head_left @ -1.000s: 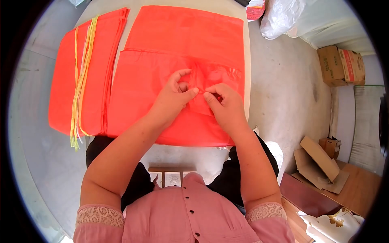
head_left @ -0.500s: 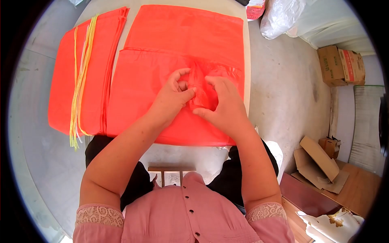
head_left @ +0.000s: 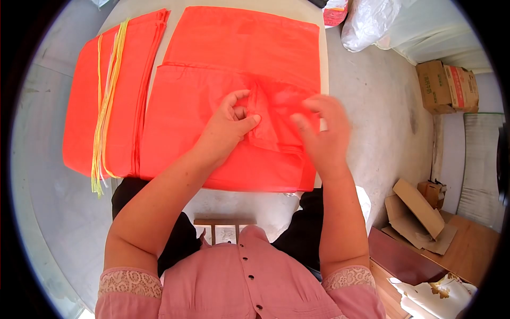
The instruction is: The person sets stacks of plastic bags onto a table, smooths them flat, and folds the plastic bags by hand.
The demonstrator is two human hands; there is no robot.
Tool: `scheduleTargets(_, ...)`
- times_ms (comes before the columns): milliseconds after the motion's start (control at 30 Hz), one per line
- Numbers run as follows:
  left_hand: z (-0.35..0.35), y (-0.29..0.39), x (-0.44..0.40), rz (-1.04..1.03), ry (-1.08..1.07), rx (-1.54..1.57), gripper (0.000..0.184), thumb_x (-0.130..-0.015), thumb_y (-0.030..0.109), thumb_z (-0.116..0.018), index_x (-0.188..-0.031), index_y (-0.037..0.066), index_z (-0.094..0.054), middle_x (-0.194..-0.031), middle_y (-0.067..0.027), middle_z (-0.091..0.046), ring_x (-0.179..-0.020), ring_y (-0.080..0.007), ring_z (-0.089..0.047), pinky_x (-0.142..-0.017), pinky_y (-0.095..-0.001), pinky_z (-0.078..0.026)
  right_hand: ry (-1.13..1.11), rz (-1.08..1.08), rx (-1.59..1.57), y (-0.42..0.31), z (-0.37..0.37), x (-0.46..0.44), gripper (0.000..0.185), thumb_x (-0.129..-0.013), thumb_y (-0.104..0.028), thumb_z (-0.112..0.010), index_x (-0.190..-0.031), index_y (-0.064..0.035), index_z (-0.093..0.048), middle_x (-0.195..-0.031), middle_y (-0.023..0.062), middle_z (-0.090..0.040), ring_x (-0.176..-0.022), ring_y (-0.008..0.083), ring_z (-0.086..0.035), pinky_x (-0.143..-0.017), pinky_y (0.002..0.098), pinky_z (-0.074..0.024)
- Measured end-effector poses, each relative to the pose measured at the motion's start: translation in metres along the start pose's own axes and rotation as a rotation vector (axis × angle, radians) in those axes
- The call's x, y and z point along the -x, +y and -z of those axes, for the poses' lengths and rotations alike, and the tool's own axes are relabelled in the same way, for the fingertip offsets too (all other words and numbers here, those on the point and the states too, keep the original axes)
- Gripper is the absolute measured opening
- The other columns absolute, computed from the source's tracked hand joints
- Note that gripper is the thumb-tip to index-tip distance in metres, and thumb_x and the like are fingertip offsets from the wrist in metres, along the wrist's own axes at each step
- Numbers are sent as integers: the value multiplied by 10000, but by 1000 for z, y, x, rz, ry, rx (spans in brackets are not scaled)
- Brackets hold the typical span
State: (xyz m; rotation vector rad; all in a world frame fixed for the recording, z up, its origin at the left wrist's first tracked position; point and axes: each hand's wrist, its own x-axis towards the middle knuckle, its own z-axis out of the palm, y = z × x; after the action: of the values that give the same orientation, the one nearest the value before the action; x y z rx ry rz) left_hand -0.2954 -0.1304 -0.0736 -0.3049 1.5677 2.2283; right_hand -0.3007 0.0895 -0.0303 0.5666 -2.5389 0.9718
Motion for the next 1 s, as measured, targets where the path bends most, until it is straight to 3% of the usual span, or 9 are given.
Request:
scheduleTargets(33,1,-2,-1,-2,0,6,643,-988,107,-694,-1535,42,-364,-1073,-27,-695,-906,-70,-615,-720,-223,-459,-106,64,19,-3,-5,4,367,-858,-212,-809,-1146,-38,-664,-1168,147,-672,-1088,356,-633,-893,471,-532)
scheduleTargets(133,1,-2,1,-32,0,29,638,-991,113,-695,-1534,45,-366,-1061,-22,-690,-887,-61,-598,-710,-225,-456,-298,-46,-9,-21,-27,13,366,-856,-203,-805,-1146,-33,-660,-1149,133,-680,-1078,344,-642,-881,458,-537)
scheduleTargets(433,0,1,3,-32,-16,58,634,-992,119,-698,-1530,46,-370,-1019,-9,-669,-853,-42,-567,-657,-202,-428,-299,-277,-190,-28,-26,9,209,-910,-165,-743,-1042,-11,-692,-978,141,-697,-907,340,-670,-787,426,-540)
scheduleTargets(633,3,-2,0,-23,-9,52,669,-981,148,-717,-1538,42,-361,-1030,-5,-662,-880,-45,-567,-686,-216,-441,-321,-266,-187,-27,-23,7,185,-920,-163,-732,-1031,-19,-695,-967,133,-693,-895,333,-668,-769,419,-534)
scheduleTargets(733,1,1,3,-31,-12,40,689,-974,155,-724,-1542,35,-354,-1051,-12,-668,-912,-54,-580,-713,-219,-455,-350,-262,-178,-26,-21,7,209,-935,-136,-734,-1081,10,-709,-980,127,-695,-869,281,-666,-757,357,-531)
scheduleTargets(1000,0,0,1,-36,-23,84,675,-960,58,-690,-1536,3,-342,-1089,-56,-695,-933,-82,-636,-747,-228,-495,-325,-321,-240,-23,-20,9,197,-953,-129,-727,-1084,18,-711,-1006,109,-713,-889,223,-686,-768,328,-537)
